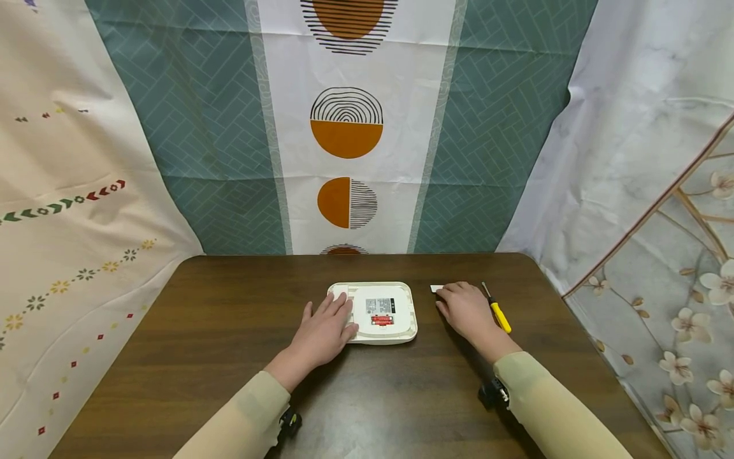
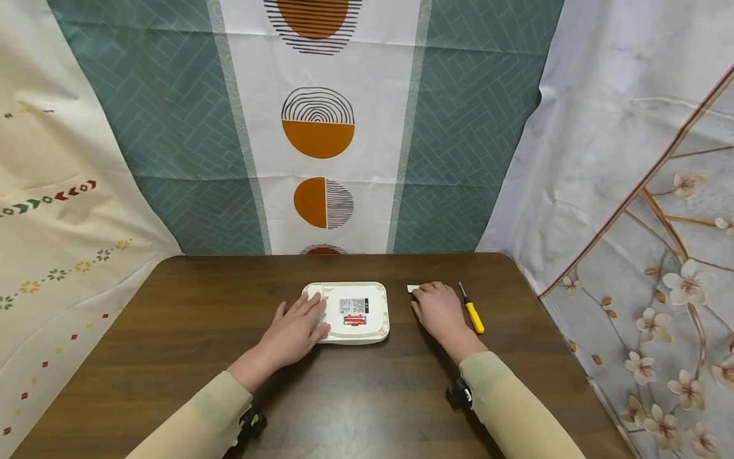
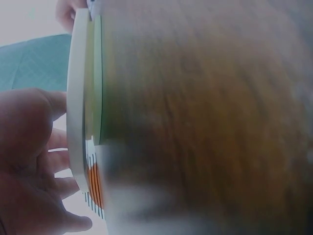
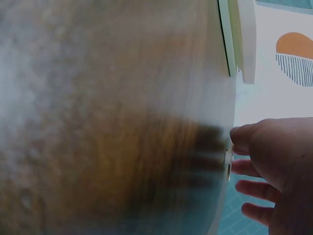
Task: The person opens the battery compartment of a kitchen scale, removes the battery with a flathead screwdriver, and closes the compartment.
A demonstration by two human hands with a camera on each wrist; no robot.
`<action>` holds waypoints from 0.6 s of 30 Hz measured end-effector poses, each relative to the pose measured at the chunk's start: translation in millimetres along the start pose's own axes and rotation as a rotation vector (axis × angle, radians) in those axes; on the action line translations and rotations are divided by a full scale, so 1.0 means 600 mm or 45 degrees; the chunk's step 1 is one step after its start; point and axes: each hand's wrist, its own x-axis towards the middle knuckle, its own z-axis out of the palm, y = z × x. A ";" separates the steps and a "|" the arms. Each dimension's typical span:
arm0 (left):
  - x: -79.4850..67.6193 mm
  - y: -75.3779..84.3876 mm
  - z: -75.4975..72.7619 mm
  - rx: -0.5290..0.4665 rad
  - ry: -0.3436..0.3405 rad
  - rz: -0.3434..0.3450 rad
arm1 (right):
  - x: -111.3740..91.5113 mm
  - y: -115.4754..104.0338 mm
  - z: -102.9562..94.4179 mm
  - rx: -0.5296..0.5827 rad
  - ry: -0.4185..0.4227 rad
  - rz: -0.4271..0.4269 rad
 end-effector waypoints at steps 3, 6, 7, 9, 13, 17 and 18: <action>0.001 -0.001 0.000 0.005 -0.009 -0.002 | 0.001 0.002 -0.001 0.014 0.000 0.014; 0.000 -0.001 0.001 0.008 -0.019 -0.008 | 0.002 0.006 0.000 0.035 0.002 0.026; 0.000 -0.001 0.001 0.008 -0.019 -0.007 | 0.003 0.007 0.000 0.042 0.004 0.028; 0.000 -0.002 0.001 0.007 -0.018 -0.006 | 0.004 0.009 0.000 0.049 0.004 0.032; -0.001 -0.001 0.001 0.009 -0.025 -0.006 | 0.006 0.010 0.001 0.061 -0.008 0.044; -0.002 0.000 -0.003 0.018 -0.019 0.002 | 0.008 0.009 0.001 0.074 -0.027 0.065; -0.002 0.000 -0.004 0.023 -0.018 0.004 | 0.009 0.009 0.001 0.076 -0.029 0.067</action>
